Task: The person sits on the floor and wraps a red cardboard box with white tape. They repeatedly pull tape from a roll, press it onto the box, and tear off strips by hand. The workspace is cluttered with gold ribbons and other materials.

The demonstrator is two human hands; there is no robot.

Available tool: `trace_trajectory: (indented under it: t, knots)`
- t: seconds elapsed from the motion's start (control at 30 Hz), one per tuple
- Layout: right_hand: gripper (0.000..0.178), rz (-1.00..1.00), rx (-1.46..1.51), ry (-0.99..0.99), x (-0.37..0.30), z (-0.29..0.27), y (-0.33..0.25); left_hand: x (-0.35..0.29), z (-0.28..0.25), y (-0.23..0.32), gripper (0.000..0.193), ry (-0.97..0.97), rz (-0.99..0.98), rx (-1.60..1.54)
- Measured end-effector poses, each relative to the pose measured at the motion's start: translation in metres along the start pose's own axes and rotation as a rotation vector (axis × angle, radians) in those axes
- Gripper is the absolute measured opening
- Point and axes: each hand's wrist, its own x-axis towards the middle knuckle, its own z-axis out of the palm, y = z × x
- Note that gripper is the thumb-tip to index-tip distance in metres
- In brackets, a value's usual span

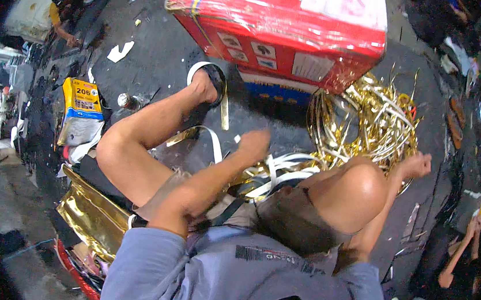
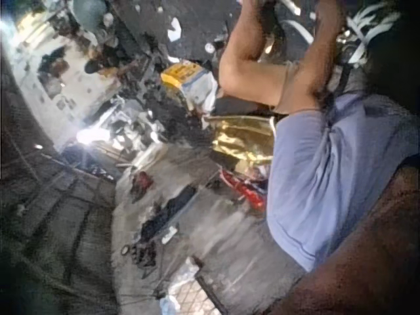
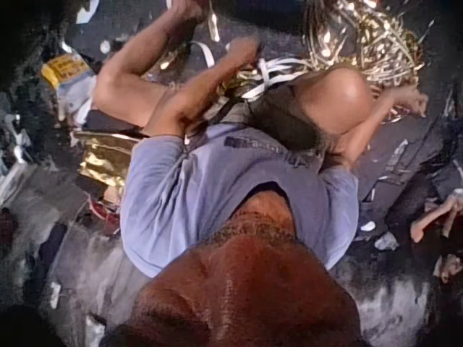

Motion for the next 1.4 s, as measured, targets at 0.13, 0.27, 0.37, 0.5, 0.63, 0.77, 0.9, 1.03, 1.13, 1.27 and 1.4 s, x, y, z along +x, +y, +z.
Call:
trace_trajectory:
  t: [0.13, 0.27, 0.37, 0.5, 0.63, 0.77, 0.9, 1.03, 1.13, 1.27, 1.4]
  knots:
    - [0.033, 0.177, 0.032, -0.187, 0.015, -0.039, -0.066, -0.028, 0.138, -0.076, 0.048, -0.225, -0.297, -0.166]
    - [0.021, 0.292, 0.214, -0.625, 0.018, -0.053, -0.105, -0.009, 0.084, -0.039, 0.035, -0.2, -0.191, -0.205]
    - [0.019, 0.198, 0.18, -1.042, -0.011, -0.057, -0.197, -0.008, 0.015, 0.0, 0.03, 0.035, 0.23, -0.743]
    - [0.039, -0.404, 0.203, -1.574, -0.061, -0.087, -0.337, -0.057, -0.123, 0.073, 0.015, -0.264, 0.554, -1.412]
    - [0.058, -0.947, 0.271, -1.705, -0.11, -0.094, -0.422, -0.126, -0.211, 0.09, 0.03, -0.173, 0.749, -1.586]
    - [0.036, -1.003, 0.429, -1.687, -0.111, -0.095, -0.442, -0.136, -0.217, 0.072, 0.04, -0.017, 0.906, -1.536]
    - [0.014, -1.123, 0.526, -1.499, -0.08, -0.085, -0.451, -0.162, -0.208, 0.045, 0.037, 0.321, 0.715, -0.701]
    - [0.008, -0.862, 0.311, -1.237, -0.008, -0.071, -0.446, -0.15, -0.143, 0.034, 0.029, 0.229, 0.559, -0.659]
    - [0.011, -0.807, 0.238, -1.026, 0.011, -0.055, -0.427, -0.139, -0.118, 0.037, 0.025, 0.126, 0.5, -0.373]
    - [0.018, -0.726, 0.289, -0.845, 0.019, -0.046, -0.439, -0.125, -0.092, -0.002, 0.054, -0.208, 0.158, 0.044]
    - [0.007, -0.943, 0.121, -1.379, 0.002, -0.083, -0.462, -0.129, -0.118, 0.015, 0.12, 0.254, 0.605, -0.378]
